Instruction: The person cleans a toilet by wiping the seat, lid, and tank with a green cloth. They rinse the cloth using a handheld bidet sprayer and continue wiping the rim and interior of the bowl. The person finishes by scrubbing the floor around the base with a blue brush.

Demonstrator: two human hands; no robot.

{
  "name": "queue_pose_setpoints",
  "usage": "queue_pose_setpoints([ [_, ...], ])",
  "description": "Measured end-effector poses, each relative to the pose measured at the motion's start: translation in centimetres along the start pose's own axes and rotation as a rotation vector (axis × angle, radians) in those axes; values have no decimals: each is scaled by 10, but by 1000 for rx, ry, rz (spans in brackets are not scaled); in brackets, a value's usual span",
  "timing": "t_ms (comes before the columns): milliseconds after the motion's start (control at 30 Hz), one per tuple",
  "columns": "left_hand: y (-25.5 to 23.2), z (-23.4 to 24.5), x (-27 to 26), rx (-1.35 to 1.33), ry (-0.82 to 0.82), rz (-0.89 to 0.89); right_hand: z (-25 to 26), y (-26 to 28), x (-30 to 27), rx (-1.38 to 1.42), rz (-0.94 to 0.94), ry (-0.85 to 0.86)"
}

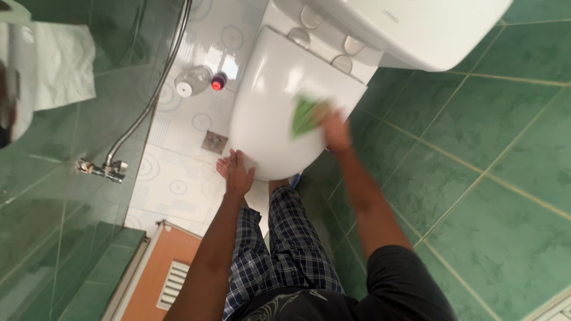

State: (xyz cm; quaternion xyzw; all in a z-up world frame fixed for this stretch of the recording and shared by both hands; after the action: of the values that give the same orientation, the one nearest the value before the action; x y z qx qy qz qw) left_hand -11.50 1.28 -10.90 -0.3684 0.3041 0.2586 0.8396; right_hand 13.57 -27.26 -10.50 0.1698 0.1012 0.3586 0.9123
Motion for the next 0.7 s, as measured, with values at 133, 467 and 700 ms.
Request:
queue_pose_setpoints([
  [133, -32, 0, 1, 28, 65, 132, 34, -45, 36, -125, -216, -171],
  [467, -82, 2, 2, -446, -164, 181, -44, 160, 43, 226, 443, 158],
  [700, -80, 4, 2, -300, -53, 36, -16, 74, 209, -162, 197, 18],
])
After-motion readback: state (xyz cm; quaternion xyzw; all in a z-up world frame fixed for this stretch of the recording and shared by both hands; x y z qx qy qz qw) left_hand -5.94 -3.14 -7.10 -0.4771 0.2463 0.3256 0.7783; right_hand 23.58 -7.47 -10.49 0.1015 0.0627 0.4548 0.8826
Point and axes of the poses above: each hand's wrist, its own x-axis towards the middle knuckle, its own z-axis out of the back of the hand, y = z × x, the point moved 3 cm from there along x, towards the middle knuckle, and after that the axes turned 1 degree about -x, right-handed, at the moved point
